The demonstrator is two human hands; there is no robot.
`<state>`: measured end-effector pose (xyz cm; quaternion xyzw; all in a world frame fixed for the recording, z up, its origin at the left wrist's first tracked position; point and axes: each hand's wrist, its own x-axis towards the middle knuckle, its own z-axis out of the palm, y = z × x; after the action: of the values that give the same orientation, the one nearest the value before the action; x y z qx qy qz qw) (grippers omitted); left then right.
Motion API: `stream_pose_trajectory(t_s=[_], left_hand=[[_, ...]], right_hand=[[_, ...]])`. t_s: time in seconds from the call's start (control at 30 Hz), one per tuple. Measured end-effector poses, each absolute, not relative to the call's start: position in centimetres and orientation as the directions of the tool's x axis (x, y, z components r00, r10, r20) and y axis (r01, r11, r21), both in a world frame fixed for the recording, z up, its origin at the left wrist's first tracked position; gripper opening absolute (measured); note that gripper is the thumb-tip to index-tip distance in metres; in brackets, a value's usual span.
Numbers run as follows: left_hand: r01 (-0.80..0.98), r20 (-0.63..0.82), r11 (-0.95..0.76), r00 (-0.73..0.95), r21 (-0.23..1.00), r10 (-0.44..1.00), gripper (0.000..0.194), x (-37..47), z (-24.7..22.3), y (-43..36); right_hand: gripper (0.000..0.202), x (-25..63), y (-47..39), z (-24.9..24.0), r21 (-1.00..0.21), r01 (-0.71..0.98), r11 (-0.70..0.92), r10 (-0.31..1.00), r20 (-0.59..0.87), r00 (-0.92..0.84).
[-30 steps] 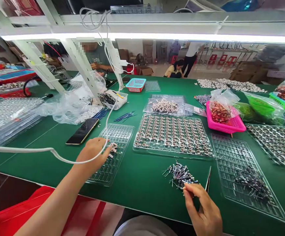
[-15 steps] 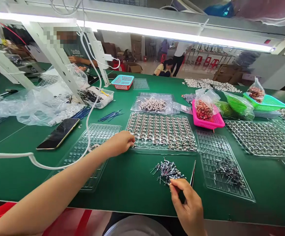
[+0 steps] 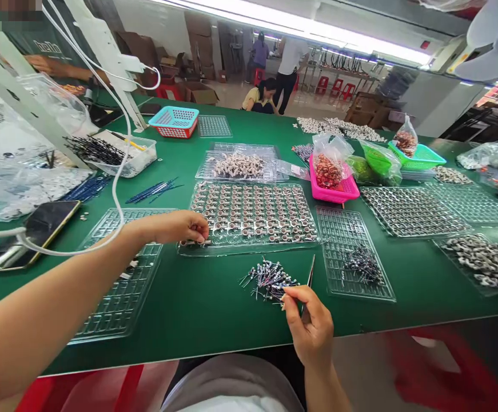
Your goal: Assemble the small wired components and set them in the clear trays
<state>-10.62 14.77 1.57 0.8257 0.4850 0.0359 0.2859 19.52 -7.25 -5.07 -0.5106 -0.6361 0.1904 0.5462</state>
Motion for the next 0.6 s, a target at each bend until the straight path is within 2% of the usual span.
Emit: stream_pose_trajectory(t_s=[0.1,0.2,0.37,0.6], left_hand=[[0.750,-0.250,-0.344,0.553,0.565,0.794,0.028,-11.1,1.7,14.6],[0.698,-0.190,-0.250,0.488,0.671,0.852,0.031,-10.4,2.0,12.6],[0.431,-0.193,-0.057,0.512,0.900,0.837,0.026,-6.2,2.5,5.6],[0.304,-0.200,0.015,0.587,0.952,0.784,0.021,0.1,2.2,0.8]], right_hand=[[0.020,20.0,-7.5,-4.6,-0.763,0.507,0.400,0.857,0.508,0.088],[0.018,20.6,-7.6,-4.0,-0.655,0.628,0.421,0.857,0.514,-0.038],[0.014,22.1,-7.9,-3.2,-0.536,0.755,0.378,0.889,0.437,-0.135],[0.014,22.8,-7.7,-3.3,-0.419,0.847,0.326,0.917,0.360,-0.174]])
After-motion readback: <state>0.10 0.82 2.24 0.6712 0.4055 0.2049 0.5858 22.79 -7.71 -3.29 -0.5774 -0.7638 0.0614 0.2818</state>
